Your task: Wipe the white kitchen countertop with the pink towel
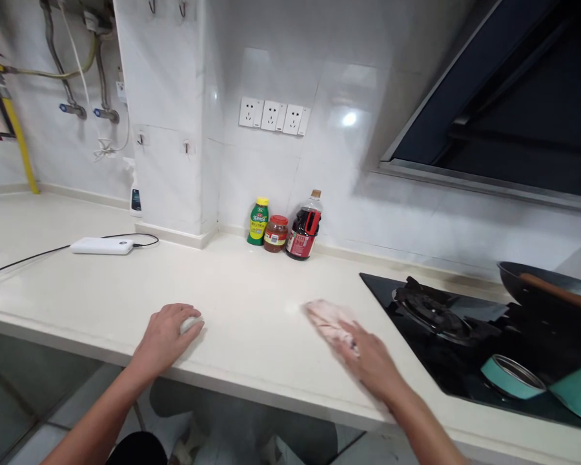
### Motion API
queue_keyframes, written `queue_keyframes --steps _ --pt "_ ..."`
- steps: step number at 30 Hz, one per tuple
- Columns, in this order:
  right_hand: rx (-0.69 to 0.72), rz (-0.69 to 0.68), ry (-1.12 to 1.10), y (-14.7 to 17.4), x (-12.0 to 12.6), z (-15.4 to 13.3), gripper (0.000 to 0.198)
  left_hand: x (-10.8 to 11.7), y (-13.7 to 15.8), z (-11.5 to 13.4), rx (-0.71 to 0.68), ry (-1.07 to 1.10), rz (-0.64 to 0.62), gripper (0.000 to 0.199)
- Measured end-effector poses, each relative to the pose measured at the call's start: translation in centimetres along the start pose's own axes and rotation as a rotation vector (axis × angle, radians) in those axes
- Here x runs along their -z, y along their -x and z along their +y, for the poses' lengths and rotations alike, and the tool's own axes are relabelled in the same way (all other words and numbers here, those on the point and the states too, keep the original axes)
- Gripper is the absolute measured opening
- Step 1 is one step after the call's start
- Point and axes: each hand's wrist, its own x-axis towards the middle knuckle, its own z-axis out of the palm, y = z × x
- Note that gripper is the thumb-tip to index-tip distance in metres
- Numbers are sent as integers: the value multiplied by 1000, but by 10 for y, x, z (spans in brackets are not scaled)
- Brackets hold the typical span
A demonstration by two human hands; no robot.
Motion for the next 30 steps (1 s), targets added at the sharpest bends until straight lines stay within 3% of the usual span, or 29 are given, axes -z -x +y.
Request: queue_keyframes --steps 4,7,10,17,20,22,25,27,30 --pt "-139 112 61 5 18 72 63 -2 0 -1 -5 17 26 39" --pt "-196 144 88 22 12 77 69 -3 0 0 -16 -1 25 39" --pt "-185 126 99 41 -10 42 69 -2 -1 2 -18 -38 2 39" --pt "46 44 51 67 -47 -113 53 -3 -4 2 -20 -69 -18 43" --pt "148 69 -42 66 -53 -160 50 -5 -4 -1 -6 -57 -15 43" --pt "260 91 -145 65 -55 -174 52 -7 -4 -3 2 -40 4 42" --pt "368 90 -382 70 -47 -173 58 -8 -3 -4 12 -4 28 41" --pt "366 152 -610 80 -26 -165 44 -7 -2 -4 11 15 30 41" --pt "400 355 -888 105 27 -158 24 -5 -2 -4 -8 6 18 41"
